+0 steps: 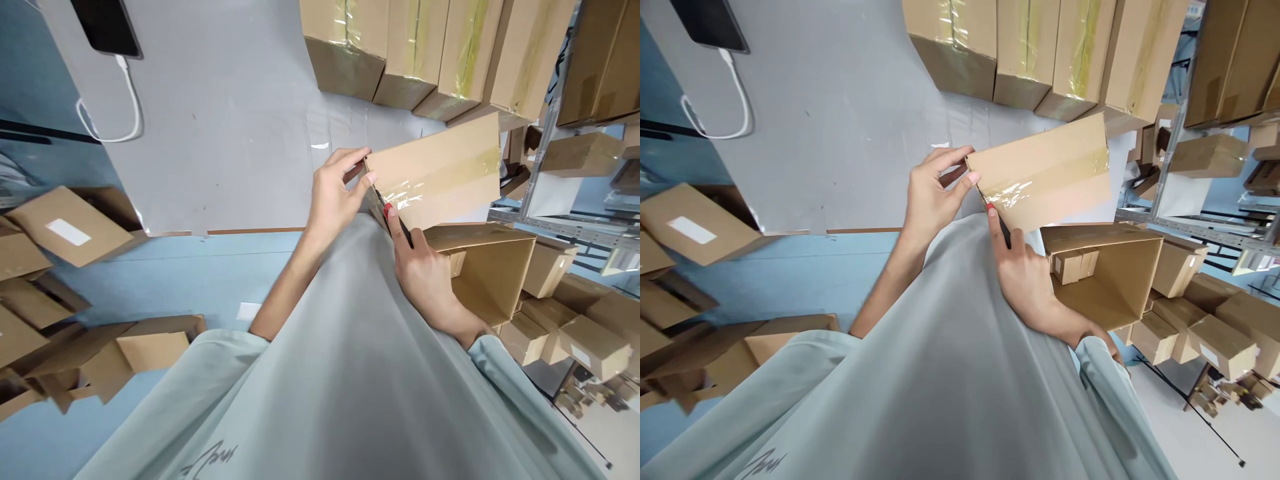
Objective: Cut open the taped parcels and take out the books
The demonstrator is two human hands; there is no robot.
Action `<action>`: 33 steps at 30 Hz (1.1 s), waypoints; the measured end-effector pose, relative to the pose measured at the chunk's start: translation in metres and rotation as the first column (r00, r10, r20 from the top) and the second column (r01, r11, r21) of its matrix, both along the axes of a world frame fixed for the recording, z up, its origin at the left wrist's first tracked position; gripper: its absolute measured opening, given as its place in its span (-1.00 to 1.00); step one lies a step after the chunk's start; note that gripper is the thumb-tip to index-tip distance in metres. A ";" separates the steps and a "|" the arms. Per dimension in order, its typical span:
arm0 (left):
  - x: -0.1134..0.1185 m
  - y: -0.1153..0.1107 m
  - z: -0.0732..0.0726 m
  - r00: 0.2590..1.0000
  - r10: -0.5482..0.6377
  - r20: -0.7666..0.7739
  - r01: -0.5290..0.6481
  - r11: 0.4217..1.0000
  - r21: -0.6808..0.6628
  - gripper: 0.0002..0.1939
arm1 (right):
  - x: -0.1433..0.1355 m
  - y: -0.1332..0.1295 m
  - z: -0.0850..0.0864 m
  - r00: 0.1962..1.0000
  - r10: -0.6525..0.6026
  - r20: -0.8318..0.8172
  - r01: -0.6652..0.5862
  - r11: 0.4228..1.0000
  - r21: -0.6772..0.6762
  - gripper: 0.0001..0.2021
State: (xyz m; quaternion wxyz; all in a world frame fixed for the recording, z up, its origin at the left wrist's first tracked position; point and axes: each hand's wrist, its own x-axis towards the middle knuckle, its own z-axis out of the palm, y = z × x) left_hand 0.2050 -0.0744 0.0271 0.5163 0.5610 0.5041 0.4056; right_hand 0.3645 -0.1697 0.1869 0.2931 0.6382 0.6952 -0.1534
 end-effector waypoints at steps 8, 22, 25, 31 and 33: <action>0.006 -0.009 0.006 1.000 0.023 -0.021 -0.023 1.000 -0.008 -0.44 | -0.013 -0.011 0.005 0.996 0.051 0.074 -0.053 0.998 0.024 -0.17; 0.007 -0.003 -0.007 0.999 0.040 -0.016 -0.040 0.999 0.006 -0.38 | -0.016 -0.024 0.015 0.998 0.039 0.040 -0.037 0.998 -0.054 -0.23; 0.006 -0.001 -0.011 0.999 0.037 -0.029 -0.036 0.999 0.007 -0.38 | 0.027 -0.028 0.022 0.999 -0.049 -0.015 0.050 0.993 0.106 -0.32; 0.010 -0.004 -0.016 0.997 0.063 -0.046 -0.061 0.998 0.035 -0.31 | 0.172 0.042 -0.054 0.870 -0.459 -0.181 0.453 0.597 0.662 -0.45; 0.012 -0.003 -0.016 0.996 0.071 -0.058 -0.068 0.997 0.042 -0.30 | 0.203 0.064 -0.084 0.809 -0.526 -0.262 0.556 0.539 0.633 -0.51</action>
